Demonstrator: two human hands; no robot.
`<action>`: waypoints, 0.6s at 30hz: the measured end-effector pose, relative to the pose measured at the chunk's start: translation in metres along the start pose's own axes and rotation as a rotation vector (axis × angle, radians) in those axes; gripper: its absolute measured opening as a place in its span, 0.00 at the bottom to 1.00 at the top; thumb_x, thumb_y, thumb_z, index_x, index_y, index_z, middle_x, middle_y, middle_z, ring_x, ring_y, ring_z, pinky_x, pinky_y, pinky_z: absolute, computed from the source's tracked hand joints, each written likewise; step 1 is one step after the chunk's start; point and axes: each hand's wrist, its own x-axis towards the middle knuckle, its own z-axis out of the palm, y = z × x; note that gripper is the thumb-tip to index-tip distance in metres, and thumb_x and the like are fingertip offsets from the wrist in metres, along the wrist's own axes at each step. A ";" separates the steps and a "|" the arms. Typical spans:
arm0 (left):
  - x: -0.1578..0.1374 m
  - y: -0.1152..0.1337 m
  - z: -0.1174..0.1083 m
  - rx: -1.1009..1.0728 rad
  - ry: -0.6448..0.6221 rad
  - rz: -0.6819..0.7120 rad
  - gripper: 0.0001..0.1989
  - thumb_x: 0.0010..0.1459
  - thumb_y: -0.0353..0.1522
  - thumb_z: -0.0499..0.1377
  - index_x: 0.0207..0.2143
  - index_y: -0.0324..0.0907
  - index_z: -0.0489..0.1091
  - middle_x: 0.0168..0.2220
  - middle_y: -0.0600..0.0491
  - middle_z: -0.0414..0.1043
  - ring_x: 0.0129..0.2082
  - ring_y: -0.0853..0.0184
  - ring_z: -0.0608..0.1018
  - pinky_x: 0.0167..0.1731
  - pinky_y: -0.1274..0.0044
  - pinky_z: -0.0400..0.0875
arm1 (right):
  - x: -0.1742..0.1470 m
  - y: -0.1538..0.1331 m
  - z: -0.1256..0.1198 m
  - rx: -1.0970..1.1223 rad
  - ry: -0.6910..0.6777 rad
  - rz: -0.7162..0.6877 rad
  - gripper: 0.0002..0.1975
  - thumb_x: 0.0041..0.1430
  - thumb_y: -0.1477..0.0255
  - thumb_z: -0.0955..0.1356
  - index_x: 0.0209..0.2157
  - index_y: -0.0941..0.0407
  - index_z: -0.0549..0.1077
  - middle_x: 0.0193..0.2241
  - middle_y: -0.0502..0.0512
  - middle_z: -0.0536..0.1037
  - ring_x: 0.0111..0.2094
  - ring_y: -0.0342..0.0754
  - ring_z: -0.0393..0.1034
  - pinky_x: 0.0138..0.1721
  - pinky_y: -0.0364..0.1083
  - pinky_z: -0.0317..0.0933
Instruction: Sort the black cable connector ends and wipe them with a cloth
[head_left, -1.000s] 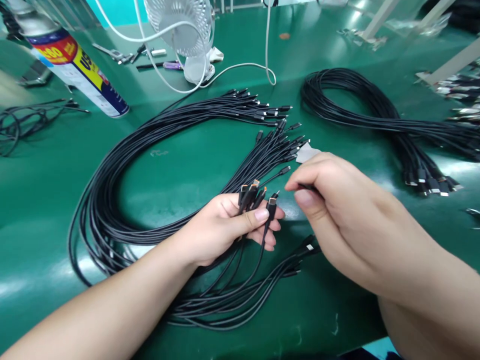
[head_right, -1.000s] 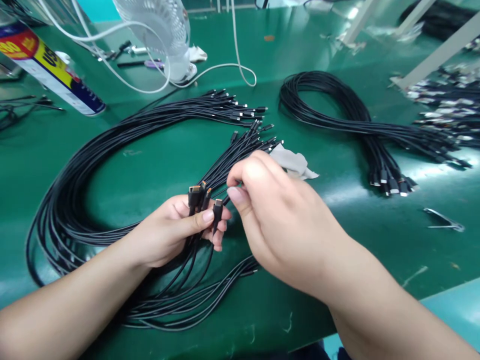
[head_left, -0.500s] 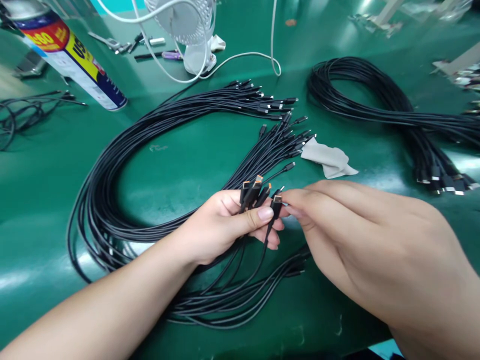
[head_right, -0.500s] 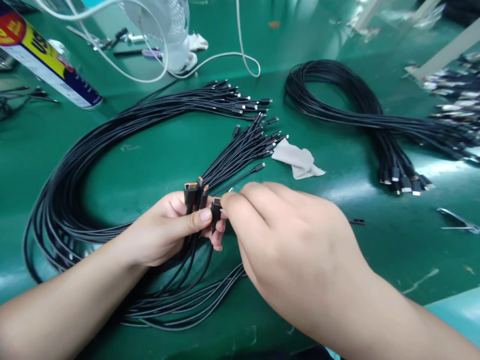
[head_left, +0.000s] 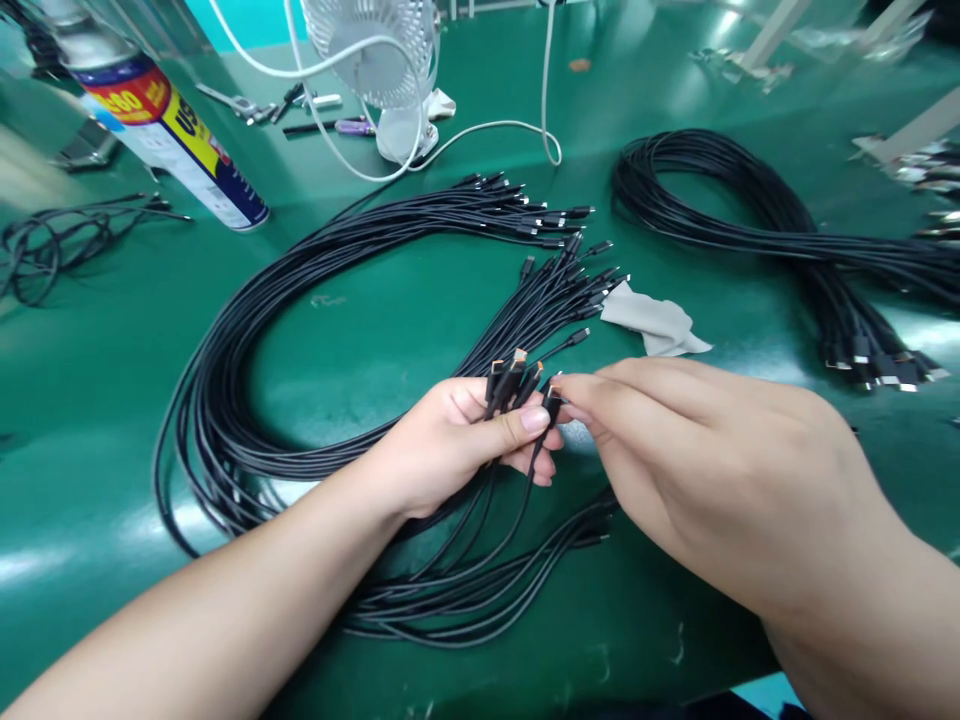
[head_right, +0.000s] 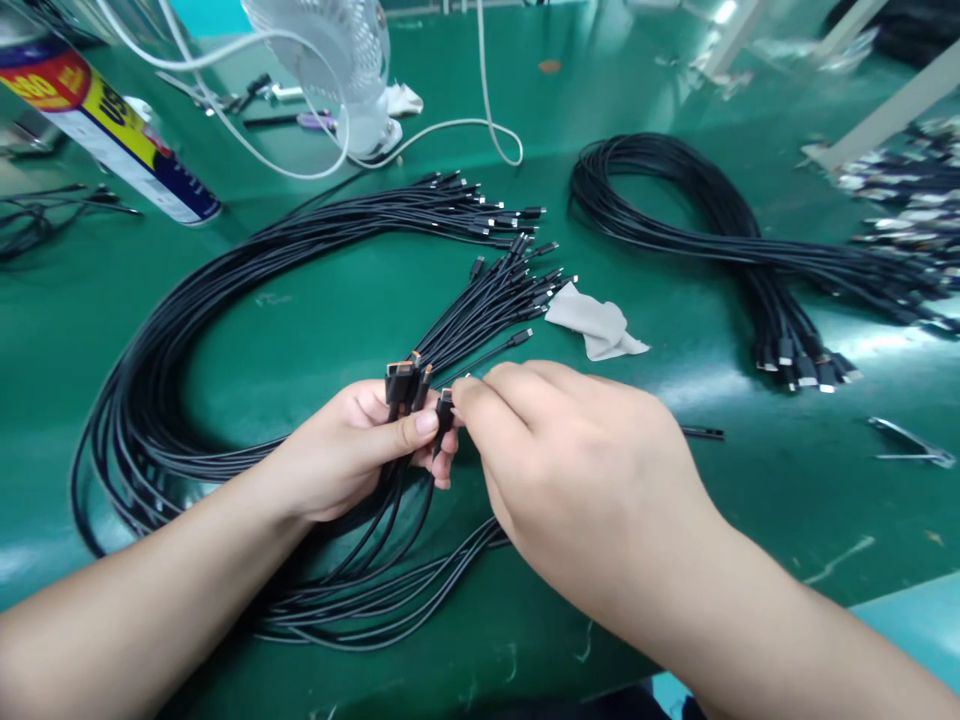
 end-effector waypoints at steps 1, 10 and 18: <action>0.000 0.000 0.000 0.000 -0.003 0.005 0.12 0.51 0.35 0.69 0.26 0.35 0.74 0.25 0.54 0.75 0.23 0.73 0.77 0.27 0.81 0.70 | 0.000 0.000 0.000 0.003 0.004 0.006 0.11 0.59 0.81 0.63 0.37 0.62 0.77 0.33 0.61 0.82 0.27 0.51 0.75 0.26 0.49 0.66; 0.001 -0.002 -0.003 0.033 0.000 0.041 0.12 0.51 0.36 0.69 0.26 0.35 0.73 0.25 0.54 0.75 0.23 0.74 0.77 0.27 0.82 0.69 | -0.001 0.003 0.001 0.000 -0.001 0.020 0.11 0.61 0.80 0.63 0.34 0.60 0.78 0.31 0.57 0.82 0.27 0.48 0.74 0.25 0.46 0.63; 0.002 -0.004 -0.005 0.051 -0.015 0.044 0.11 0.52 0.36 0.68 0.28 0.35 0.74 0.25 0.55 0.75 0.24 0.74 0.77 0.28 0.81 0.69 | -0.003 0.005 0.000 -0.030 -0.013 0.014 0.14 0.61 0.80 0.62 0.41 0.61 0.78 0.30 0.54 0.81 0.27 0.48 0.74 0.25 0.47 0.61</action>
